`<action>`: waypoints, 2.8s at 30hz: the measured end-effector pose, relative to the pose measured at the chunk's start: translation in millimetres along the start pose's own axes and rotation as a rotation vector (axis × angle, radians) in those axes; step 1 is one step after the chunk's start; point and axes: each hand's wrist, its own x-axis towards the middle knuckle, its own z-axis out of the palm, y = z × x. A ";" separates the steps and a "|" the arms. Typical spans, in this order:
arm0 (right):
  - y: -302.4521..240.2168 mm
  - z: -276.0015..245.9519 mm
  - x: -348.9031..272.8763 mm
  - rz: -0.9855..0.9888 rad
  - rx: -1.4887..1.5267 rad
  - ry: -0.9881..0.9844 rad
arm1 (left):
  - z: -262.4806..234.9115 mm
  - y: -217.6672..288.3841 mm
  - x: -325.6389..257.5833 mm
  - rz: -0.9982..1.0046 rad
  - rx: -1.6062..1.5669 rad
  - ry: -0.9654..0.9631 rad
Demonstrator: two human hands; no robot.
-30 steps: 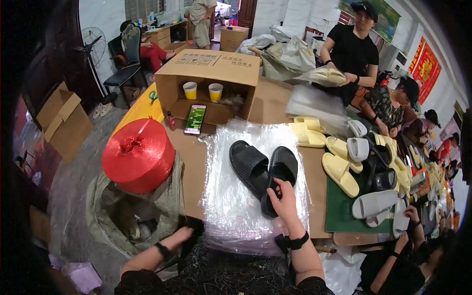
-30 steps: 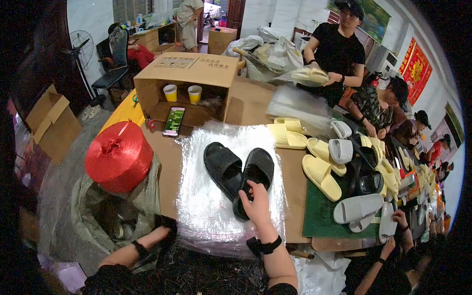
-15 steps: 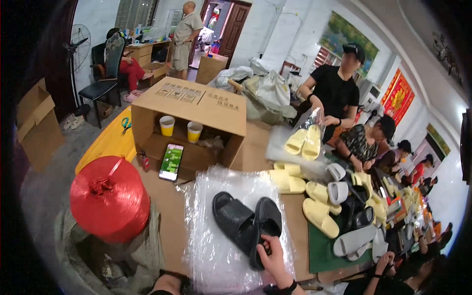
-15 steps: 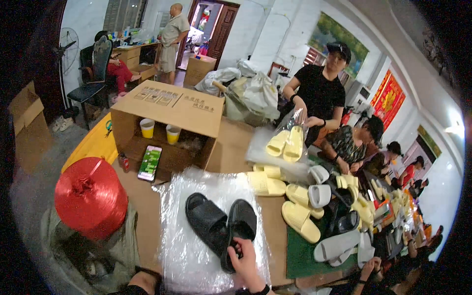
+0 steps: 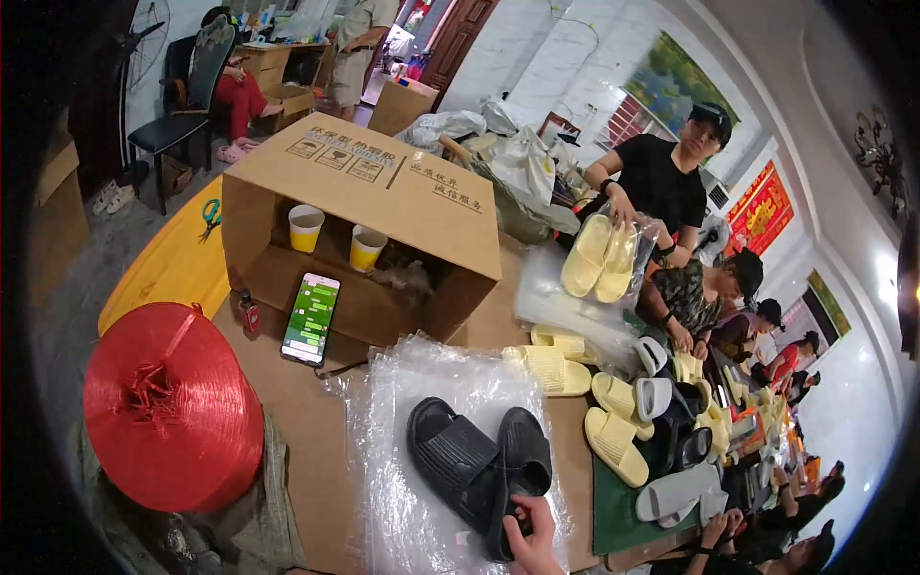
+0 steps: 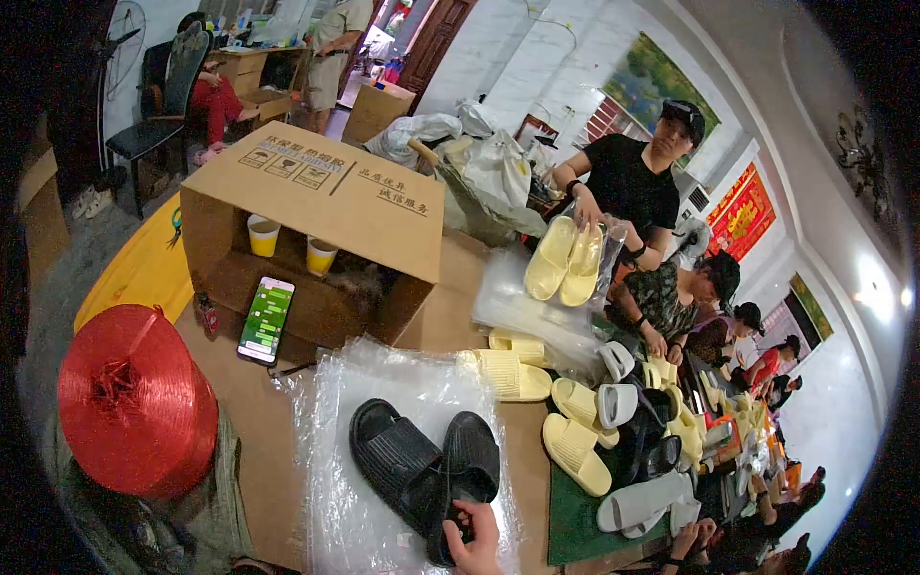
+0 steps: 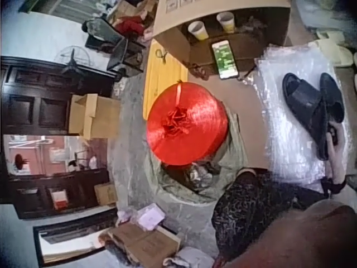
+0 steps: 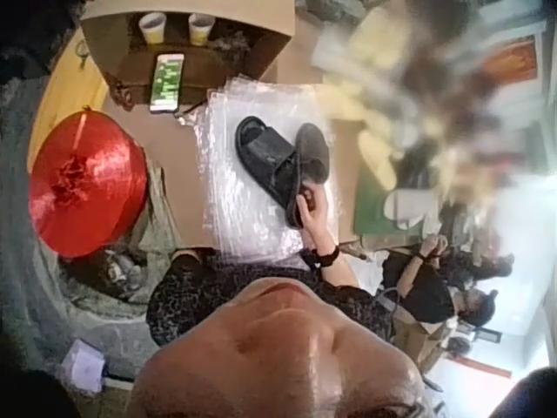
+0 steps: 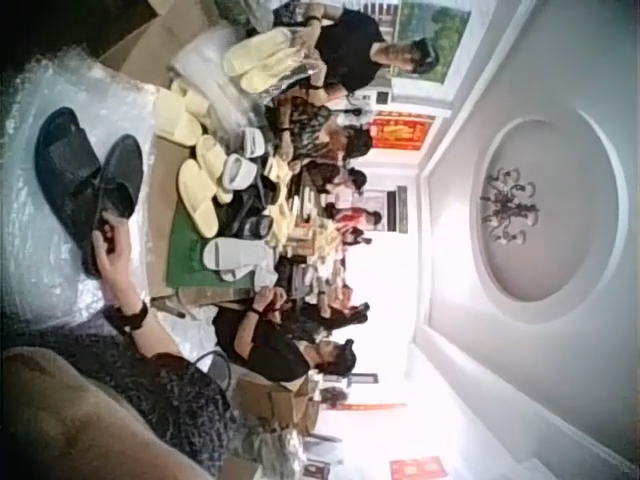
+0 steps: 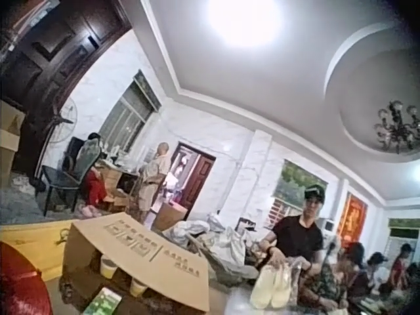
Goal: Inspecting and preparing manufactured plastic foam slides for packaging inside a factory work space.
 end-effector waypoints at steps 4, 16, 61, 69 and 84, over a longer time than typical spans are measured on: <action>-8.5 1.1 2.4 -0.004 -0.033 0.011 | -1.2 -8.1 -12.2 0.006 0.012 -0.004; 5.5 -2.6 1.4 -0.076 -0.034 0.014 | 4.1 4.0 -47.1 0.065 0.099 -0.014; 48.3 -74.7 19.5 -0.365 -0.345 -0.171 | 82.8 208.6 -145.8 0.651 0.935 0.351; 14.3 -21.4 97.3 -0.110 -0.590 -0.457 | 79.3 210.0 -148.3 0.655 0.876 0.371; 69.1 -38.4 104.8 0.012 -0.570 -0.078 | 78.5 207.6 -152.4 0.654 0.767 0.354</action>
